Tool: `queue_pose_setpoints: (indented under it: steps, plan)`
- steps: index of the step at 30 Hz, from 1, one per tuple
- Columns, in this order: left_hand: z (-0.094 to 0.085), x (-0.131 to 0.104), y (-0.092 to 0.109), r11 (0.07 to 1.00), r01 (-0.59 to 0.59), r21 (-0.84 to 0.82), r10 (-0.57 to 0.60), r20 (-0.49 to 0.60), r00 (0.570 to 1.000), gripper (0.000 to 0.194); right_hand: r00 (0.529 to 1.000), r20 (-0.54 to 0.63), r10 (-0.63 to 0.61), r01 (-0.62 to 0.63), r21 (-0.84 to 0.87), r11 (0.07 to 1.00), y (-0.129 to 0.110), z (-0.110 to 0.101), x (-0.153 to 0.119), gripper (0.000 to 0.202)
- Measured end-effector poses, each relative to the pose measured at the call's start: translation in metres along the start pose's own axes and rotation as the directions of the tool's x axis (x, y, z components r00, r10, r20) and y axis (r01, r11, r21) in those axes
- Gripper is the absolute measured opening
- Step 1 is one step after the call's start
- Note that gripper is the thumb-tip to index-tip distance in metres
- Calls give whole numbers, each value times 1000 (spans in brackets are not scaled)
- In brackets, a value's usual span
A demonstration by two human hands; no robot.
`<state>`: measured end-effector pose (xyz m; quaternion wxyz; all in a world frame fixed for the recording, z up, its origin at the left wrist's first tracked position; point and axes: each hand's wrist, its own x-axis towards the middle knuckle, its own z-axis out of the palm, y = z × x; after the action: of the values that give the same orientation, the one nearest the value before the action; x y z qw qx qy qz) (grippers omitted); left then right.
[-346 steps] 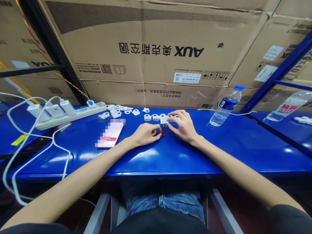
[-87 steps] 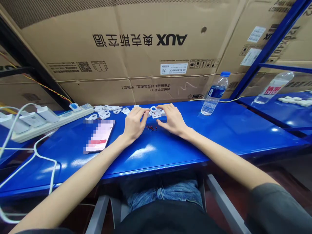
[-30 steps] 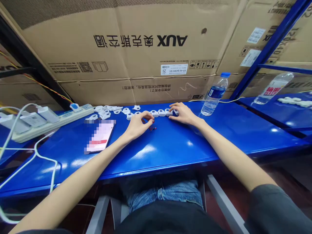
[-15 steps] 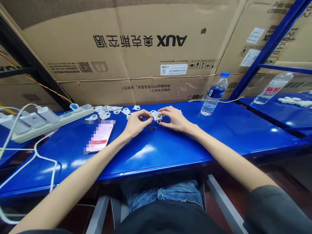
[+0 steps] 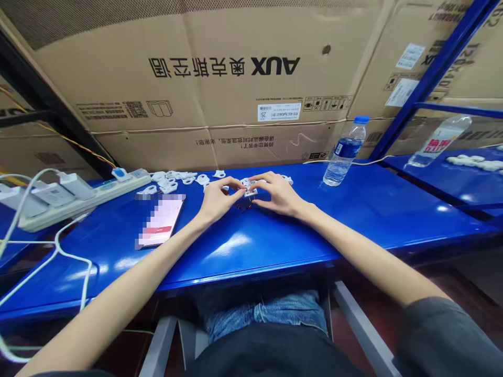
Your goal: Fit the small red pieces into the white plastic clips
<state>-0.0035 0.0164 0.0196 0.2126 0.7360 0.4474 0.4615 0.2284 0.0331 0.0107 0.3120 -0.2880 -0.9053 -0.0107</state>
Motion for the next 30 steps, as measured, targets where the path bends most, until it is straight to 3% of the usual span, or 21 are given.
queue_pose_setpoints:
  steps: [20,30]
  plan:
    - [3,3,-5,970,81,-230,-80,13,997,24,999,-28,-20,21,2,1000,-6,-1,1,27]
    - [-1,-2,8,998,-35,48,37,-52,998,16,998,-52,-36,36,4,999,-4,-1,1,26]
